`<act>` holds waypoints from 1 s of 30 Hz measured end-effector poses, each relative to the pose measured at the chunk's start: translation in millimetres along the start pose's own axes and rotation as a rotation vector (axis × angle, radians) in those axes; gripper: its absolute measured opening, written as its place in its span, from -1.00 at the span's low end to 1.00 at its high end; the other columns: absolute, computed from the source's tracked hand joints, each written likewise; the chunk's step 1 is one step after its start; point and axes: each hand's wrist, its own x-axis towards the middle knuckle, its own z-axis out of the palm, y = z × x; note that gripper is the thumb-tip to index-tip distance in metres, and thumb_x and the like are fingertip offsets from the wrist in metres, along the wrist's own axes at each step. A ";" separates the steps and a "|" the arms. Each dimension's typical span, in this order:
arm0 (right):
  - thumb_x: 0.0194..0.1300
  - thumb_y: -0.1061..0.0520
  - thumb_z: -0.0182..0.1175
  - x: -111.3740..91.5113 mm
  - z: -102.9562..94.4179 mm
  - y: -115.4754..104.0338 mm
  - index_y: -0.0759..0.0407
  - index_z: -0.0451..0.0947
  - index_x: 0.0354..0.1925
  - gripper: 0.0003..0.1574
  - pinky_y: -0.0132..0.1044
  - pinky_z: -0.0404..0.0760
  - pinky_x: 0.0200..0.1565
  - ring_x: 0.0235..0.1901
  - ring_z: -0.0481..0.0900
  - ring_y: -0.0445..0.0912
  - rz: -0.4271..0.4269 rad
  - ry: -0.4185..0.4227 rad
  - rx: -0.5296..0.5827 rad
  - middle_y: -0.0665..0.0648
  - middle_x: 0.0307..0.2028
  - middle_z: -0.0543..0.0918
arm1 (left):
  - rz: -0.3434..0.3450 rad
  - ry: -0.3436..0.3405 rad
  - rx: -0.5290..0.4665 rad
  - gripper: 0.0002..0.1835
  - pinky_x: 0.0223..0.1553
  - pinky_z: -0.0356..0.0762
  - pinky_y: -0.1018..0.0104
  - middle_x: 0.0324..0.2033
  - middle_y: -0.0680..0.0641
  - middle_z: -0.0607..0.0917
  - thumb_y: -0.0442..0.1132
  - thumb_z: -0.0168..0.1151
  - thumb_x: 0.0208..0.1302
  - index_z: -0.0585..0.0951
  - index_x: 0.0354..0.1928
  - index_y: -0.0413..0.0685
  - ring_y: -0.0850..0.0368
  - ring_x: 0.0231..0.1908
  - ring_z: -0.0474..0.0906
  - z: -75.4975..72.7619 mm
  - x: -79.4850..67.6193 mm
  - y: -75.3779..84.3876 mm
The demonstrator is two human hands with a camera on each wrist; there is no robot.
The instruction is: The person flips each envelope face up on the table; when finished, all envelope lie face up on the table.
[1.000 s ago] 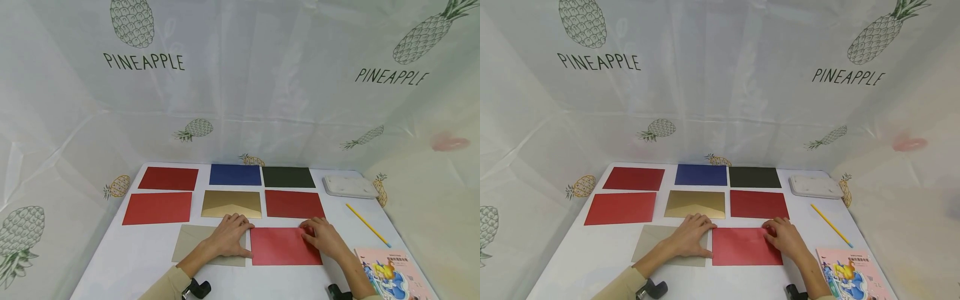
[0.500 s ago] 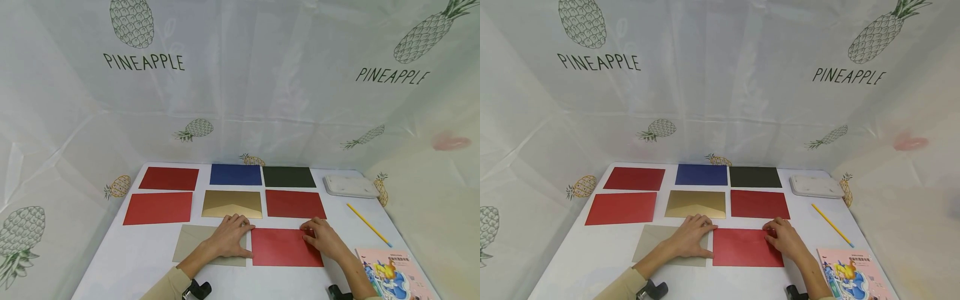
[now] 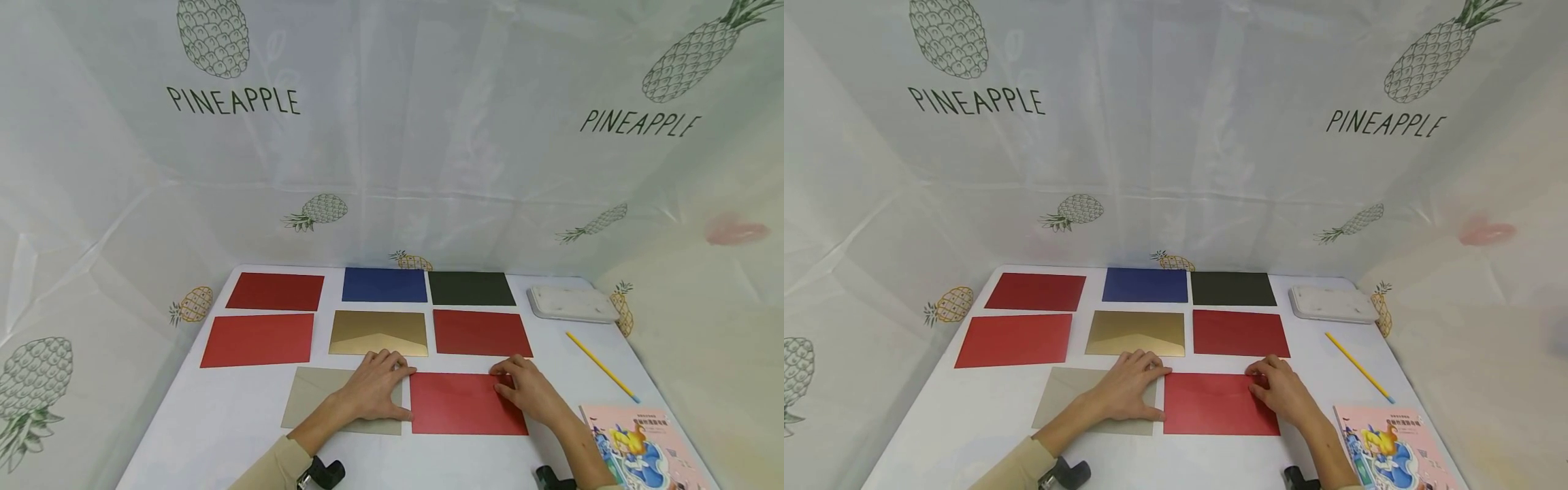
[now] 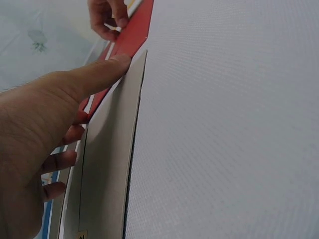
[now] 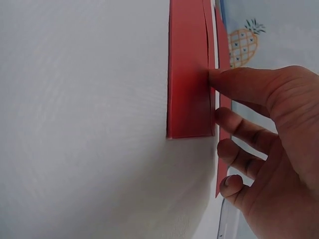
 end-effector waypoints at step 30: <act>0.28 0.09 0.38 0.7 -4.5 -0.8 -0.08 0.64 -0.05 -0.74 -0.26 0.57 -0.21 -0.23 0.44 -0.18 0.008 -0.041 0.022 -0.10 -0.18 0.49 | 0.007 0.011 -0.036 -0.21 0.11 0.31 0.06 0.08 0.14 0.52 0.43 0.28 0.08 0.57 0.30 0.22 0.19 0.08 0.34 -2.9 -0.5 0.2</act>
